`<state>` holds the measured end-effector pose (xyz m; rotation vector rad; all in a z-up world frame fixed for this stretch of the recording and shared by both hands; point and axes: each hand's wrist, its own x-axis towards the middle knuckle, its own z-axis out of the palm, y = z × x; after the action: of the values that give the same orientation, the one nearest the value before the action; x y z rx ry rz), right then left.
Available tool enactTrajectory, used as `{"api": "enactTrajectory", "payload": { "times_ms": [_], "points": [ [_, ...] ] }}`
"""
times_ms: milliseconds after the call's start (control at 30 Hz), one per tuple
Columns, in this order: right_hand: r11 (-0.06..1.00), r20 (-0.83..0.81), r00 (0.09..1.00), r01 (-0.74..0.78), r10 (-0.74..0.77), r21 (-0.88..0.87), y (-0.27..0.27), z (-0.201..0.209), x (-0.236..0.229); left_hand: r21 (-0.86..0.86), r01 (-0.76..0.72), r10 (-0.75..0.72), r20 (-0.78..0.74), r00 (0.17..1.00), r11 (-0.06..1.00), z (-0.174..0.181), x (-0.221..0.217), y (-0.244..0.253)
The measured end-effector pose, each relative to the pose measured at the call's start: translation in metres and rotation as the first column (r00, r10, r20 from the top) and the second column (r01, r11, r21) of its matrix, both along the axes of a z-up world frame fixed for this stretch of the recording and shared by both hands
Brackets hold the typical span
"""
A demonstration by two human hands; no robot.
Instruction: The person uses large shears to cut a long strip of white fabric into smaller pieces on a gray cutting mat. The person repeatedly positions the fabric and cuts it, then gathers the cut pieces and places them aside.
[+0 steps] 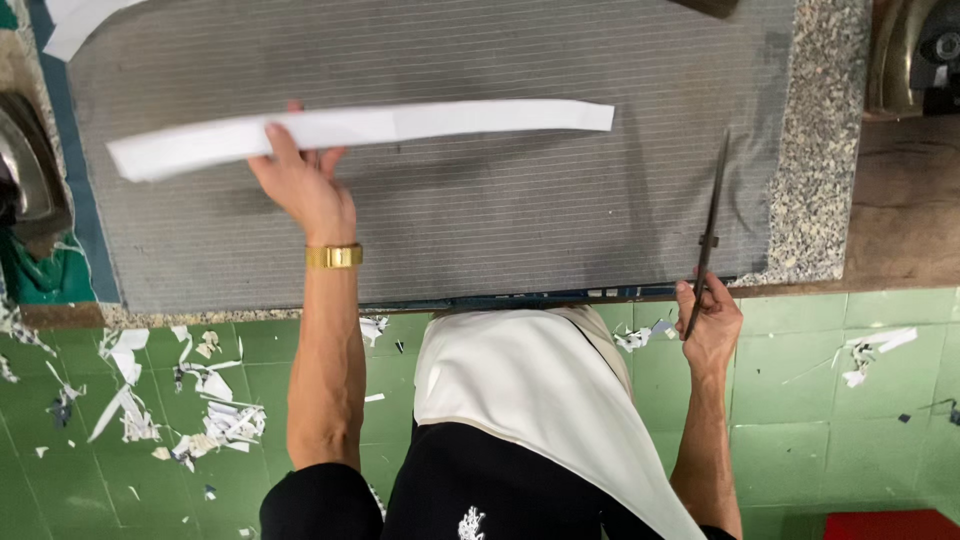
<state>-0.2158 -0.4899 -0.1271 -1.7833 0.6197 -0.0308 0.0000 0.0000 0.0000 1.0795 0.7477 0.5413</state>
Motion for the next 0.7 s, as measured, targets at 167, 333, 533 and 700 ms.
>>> {"api": "enactTrajectory", "payload": {
  "times_ms": [167,333,533,700],
  "points": [
    [1.0,-0.054,0.998,-0.027,0.028,0.008,0.009,-0.005,-0.009,0.14,-0.017,0.047,-0.207,0.977,0.99,-0.075,-0.034,0.034],
    [0.995,-0.12,0.991,-0.046,0.057,0.092,0.038,0.025,-0.01,0.219,0.144,-0.035,-0.437,0.899,0.965,-0.103,-0.086,0.044],
    [0.943,-0.176,0.968,-0.117,0.179,0.313,0.073,0.054,0.003,0.809,0.552,-0.397,-0.447,0.801,0.203,-0.089,-0.092,-0.034],
    [0.869,-0.184,0.937,-0.185,0.297,0.458,0.093,0.04,0.024,0.776,0.58,-0.517,-0.612,0.598,-0.248,-0.096,-0.049,-0.115]
  ]
}}
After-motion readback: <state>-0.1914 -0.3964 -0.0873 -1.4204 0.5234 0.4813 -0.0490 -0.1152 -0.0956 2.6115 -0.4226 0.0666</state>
